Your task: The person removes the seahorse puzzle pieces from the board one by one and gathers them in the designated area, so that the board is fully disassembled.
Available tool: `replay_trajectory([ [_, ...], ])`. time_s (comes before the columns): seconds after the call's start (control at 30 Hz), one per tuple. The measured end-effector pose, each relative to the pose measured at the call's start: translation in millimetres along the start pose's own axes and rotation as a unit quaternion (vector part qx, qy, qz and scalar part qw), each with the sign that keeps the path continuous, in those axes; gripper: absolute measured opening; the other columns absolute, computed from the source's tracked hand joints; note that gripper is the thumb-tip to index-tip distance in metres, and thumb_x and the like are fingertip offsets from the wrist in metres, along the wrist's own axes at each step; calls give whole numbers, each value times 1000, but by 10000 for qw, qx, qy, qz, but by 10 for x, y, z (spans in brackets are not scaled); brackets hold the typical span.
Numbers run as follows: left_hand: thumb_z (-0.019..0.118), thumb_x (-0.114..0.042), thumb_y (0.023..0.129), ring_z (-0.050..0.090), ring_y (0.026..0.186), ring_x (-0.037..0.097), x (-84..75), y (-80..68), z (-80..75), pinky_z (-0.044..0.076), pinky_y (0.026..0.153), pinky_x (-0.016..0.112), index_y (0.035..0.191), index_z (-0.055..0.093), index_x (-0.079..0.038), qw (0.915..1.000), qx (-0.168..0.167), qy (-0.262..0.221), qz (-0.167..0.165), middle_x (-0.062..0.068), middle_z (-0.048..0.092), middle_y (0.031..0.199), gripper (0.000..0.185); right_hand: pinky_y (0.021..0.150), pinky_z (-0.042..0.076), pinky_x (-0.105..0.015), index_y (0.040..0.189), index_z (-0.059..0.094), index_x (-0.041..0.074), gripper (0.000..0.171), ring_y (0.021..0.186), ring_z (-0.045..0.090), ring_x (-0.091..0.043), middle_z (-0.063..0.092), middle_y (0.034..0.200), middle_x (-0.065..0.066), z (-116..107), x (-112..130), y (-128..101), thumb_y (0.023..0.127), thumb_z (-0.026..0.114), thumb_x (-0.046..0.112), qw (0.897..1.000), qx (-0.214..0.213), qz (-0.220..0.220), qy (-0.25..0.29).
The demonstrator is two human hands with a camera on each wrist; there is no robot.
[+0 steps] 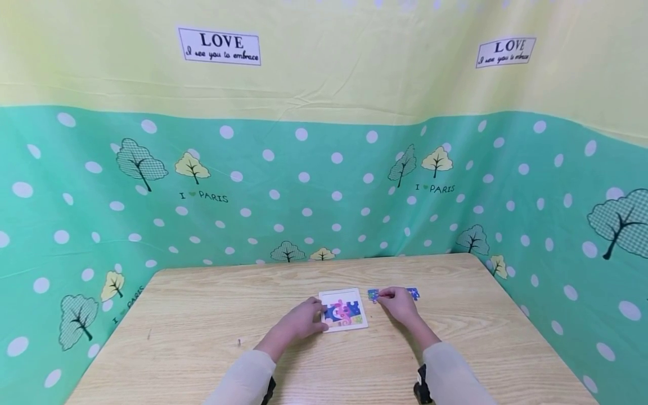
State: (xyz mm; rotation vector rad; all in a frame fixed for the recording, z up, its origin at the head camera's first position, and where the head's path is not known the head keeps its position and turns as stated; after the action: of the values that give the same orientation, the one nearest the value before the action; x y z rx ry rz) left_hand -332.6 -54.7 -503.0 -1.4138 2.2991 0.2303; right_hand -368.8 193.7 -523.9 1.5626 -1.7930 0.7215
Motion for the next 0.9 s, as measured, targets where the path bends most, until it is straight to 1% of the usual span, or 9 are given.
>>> replay_trajectory([
  [0.3,68,-32,84,51,121,32,-9,-9,-1,42,105,45,124,58,-6,10000,-20,32,29,14,52,130,49,82,53,-41,96,70,4,15,89,63,-23,68,94,-10,-17,-9,-3,83,67,13,10000,-73,-45,-1],
  [0.5,68,-33,83,51,120,33,-1,10,4,42,105,46,123,59,-6,9999,-39,82,89,14,52,129,50,81,53,-40,96,69,4,16,87,62,-22,68,94,-10,-9,-34,19,83,67,13,10000,-57,-5,2],
  [0.67,68,-32,84,51,121,32,14,21,21,41,105,45,124,58,-6,10000,-27,64,63,14,52,130,49,79,53,-39,95,70,4,15,85,62,-21,69,92,-9,-9,-30,25,82,68,12,9999,-103,-37,-73],
  [0.9,67,-32,84,51,121,33,4,15,7,41,105,45,125,58,-6,10000,-22,53,66,15,51,131,49,78,54,-38,95,70,4,14,87,63,-22,68,93,-9,-2,-30,21,84,66,13,9998,-66,-3,-163],
])
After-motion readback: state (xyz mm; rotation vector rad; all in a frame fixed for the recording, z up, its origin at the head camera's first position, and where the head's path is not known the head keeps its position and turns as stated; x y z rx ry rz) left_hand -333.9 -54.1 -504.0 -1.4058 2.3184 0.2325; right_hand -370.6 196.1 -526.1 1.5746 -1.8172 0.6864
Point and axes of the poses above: each hand's wrist, its own y-axis towards the middle knuckle, its own z-axis out of the palm, x = y × z, the point moved 7 cm from there along y, towards the middle knuckle
